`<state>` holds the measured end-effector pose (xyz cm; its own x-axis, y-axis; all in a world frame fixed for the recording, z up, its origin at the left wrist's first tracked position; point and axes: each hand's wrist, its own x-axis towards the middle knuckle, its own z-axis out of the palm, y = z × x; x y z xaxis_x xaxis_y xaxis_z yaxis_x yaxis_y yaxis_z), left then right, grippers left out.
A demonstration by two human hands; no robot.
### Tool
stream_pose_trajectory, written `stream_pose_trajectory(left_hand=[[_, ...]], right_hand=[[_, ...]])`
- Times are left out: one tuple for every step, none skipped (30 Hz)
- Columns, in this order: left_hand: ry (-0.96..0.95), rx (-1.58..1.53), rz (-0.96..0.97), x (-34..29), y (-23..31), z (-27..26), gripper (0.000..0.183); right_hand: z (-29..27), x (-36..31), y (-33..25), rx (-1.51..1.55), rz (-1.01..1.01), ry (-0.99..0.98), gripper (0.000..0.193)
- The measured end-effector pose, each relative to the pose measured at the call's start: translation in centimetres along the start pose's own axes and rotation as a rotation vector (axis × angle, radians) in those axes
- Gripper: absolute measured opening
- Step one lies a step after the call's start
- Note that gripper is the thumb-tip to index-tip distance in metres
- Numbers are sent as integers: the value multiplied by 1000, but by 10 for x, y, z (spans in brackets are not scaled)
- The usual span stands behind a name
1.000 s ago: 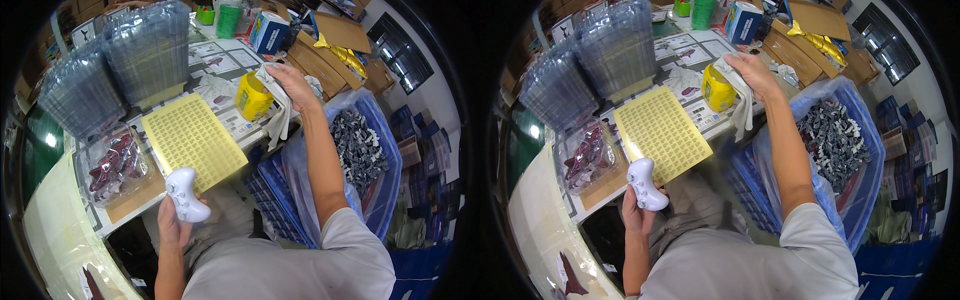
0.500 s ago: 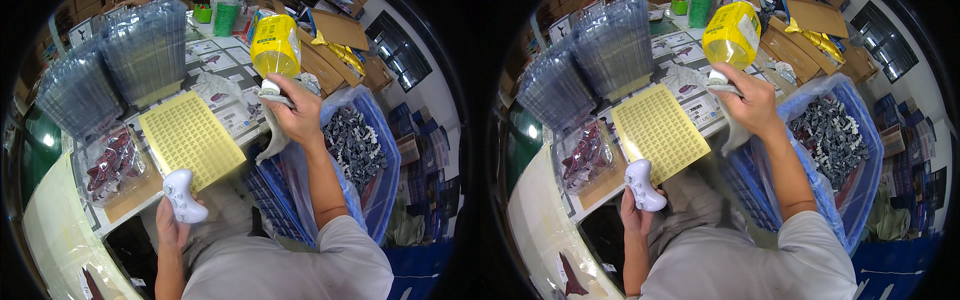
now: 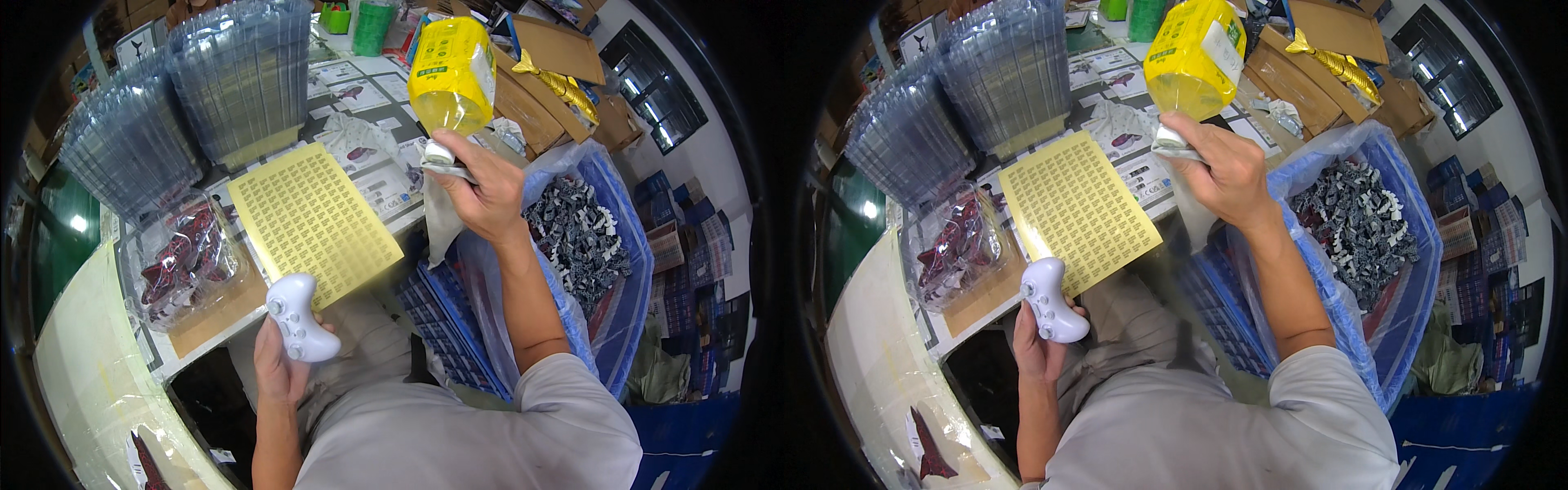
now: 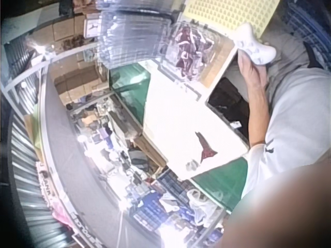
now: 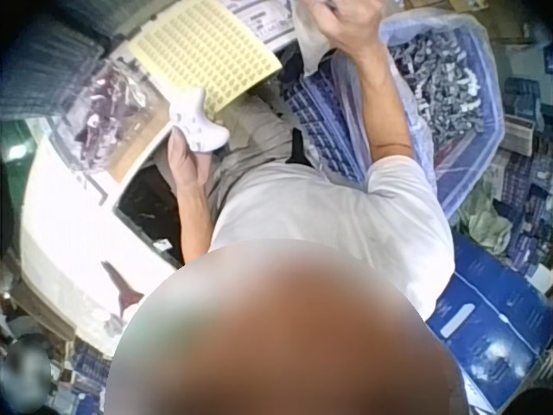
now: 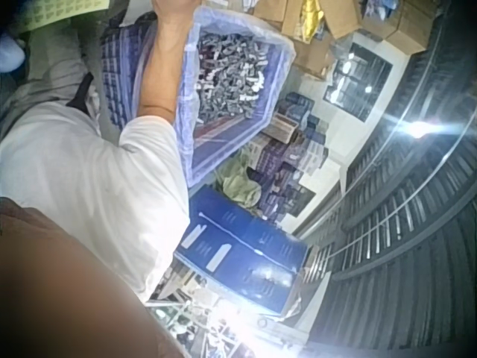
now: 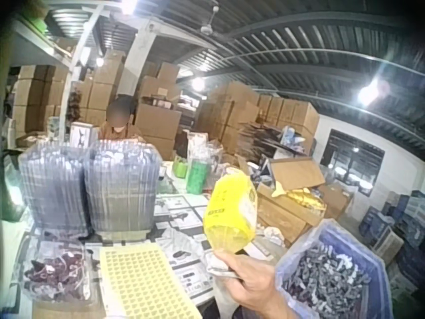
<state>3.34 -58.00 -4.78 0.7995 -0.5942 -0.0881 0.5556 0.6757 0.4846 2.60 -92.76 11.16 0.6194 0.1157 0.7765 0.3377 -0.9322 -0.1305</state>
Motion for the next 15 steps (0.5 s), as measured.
stream_pose_trajectory(left_hand=[[-14, -12, -1, 0, 0, 0, 55], [-3, -7, -3, 0, 0, 0, 56], [-10, -2, -6, 0, -1, 0, 56], [-22, -2, -11, 0, -1, 0, 56], [-11, 5, -6, 0, -1, 0, 56], [-8, 8, -4, 1, -1, 0, 56], [-16, 11, -6, 1, -1, -1, 56], [-1, 15, -10, 1, -1, -1, 57], [3, 19, -18, 1, -1, -1, 57], [-13, 19, -25, 2, -1, 0, 57], [1, 23, -27, 2, -1, 0, 57], [-3, 23, -29, 2, -1, 0, 57], [-12, 19, -35, 2, -1, -1, 56], [1, 21, -29, 2, -2, -1, 57], [9, 20, -28, 2, -2, -1, 57]], right_hand=[[0, -1, 0, 37, 54, -21, 45], [1, -2, 2, 74, 129, -49, 43], [1, -3, 4, 111, 204, -77, 42], [1, -4, 7, 203, 296, -14, 40], [0, -2, 14, 293, 390, 48, 39], [0, 0, 21, 381, 484, 111, 38], [-1, 2, 32, 480, 623, 158, 34], [-2, 5, 43, 622, 723, 152, 33], [-4, 8, 56, 763, 823, 147, 32], [-7, 11, 69, 938, 892, 135, 31], [-4, 14, 83, 1005, 950, 113, 28], [-1, 17, 97, 1010, 991, 97, 28], [3, 19, 111, 1040, 1017, 76, 28], [8, 21, 124, 1096, 1036, 44, 27], [10, 24, 137, 1129, 1041, -20, 30]])
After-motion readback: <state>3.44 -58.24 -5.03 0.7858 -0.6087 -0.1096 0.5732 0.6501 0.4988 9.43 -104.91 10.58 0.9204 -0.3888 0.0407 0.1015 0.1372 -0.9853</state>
